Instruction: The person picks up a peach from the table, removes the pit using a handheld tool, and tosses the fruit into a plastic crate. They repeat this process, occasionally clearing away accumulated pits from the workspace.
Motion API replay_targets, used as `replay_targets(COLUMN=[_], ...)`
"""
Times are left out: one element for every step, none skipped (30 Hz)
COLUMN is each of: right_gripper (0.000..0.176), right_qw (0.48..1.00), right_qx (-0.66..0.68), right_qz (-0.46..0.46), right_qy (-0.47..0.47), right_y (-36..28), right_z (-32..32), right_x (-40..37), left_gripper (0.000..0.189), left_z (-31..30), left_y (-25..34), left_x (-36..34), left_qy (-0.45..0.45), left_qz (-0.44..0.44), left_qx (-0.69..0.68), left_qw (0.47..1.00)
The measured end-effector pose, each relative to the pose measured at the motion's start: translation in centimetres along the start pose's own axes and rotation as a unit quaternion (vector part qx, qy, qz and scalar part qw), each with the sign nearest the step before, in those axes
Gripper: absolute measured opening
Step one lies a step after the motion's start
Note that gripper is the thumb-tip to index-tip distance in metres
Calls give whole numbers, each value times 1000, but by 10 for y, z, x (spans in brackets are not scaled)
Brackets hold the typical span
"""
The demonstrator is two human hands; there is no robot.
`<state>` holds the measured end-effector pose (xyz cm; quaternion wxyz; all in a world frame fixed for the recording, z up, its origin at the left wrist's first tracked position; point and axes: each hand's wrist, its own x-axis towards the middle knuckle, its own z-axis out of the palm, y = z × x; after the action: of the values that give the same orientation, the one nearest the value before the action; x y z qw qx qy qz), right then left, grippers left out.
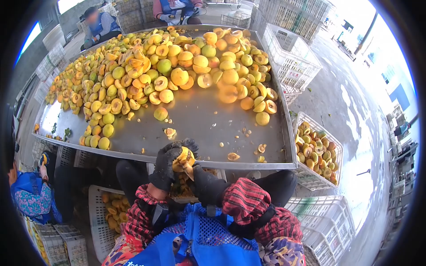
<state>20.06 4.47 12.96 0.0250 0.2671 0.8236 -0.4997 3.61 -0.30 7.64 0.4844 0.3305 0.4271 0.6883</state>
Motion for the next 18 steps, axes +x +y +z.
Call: replay_targets(right_gripper=[27,27,26,25,24,23,23,23,24,24,26,28,29,31,32,33,34,36], right_qw=[1000,999,999,998,998,998,997,996,994,992,991,988,982,973,962,964,966,968], right_qx=[6,12,13,14,10,10,9,13,23,33,50,66,112,156,200,190,181,173], right_qz=[16,31,31,31,17,23,29,55,69,84,89,93,116,138,159,160,160,160], right_qy=[-11,-21,-32,-43,-54,-61,-69,-73,-78,-83,-91,-99,-97,-96,-94,-93,-91,-89], right_y=[2,5,6,7,9,10,11,13,12,12,9,5,2,-2,-4,-4,-2,-1], right_z=[2,4,4,4,2,3,3,6,6,6,5,4,5,5,6,7,8,10], right_x=[1,4,5,6,6,6,6,8,9,9,7,5,3,1,1,2,3,4], left_gripper=[29,29,29,27,25,24,22,20,18,17,17,16,15,14,14,14,14,16], left_z=[0,0,0,-7,-19,-21,-19,-14,-10,-11,-14,-15,-16,-18,-20,-21,-23,-24], left_y=[2,5,6,2,-7,-7,-8,-9,-8,-8,-8,-10,-12,-15,-17,-19,-20,-21], left_x=[-1,0,0,3,7,9,8,6,6,7,7,6,7,7,9,10,11,11], left_qy=[-11,-22,-32,-65,-98,-130,-100,-68,-37,-40,-42,-44,-47,-50,-61,-70,-87,-106], left_qz=[6,14,21,58,93,128,67,5,-56,-61,-66,-71,-57,-44,-8,28,84,139], left_qx=[17,35,54,145,235,322,249,173,96,87,78,69,96,122,165,207,264,320], left_qw=[1000,999,998,986,963,929,961,983,993,994,994,994,993,990,984,975,957,931])
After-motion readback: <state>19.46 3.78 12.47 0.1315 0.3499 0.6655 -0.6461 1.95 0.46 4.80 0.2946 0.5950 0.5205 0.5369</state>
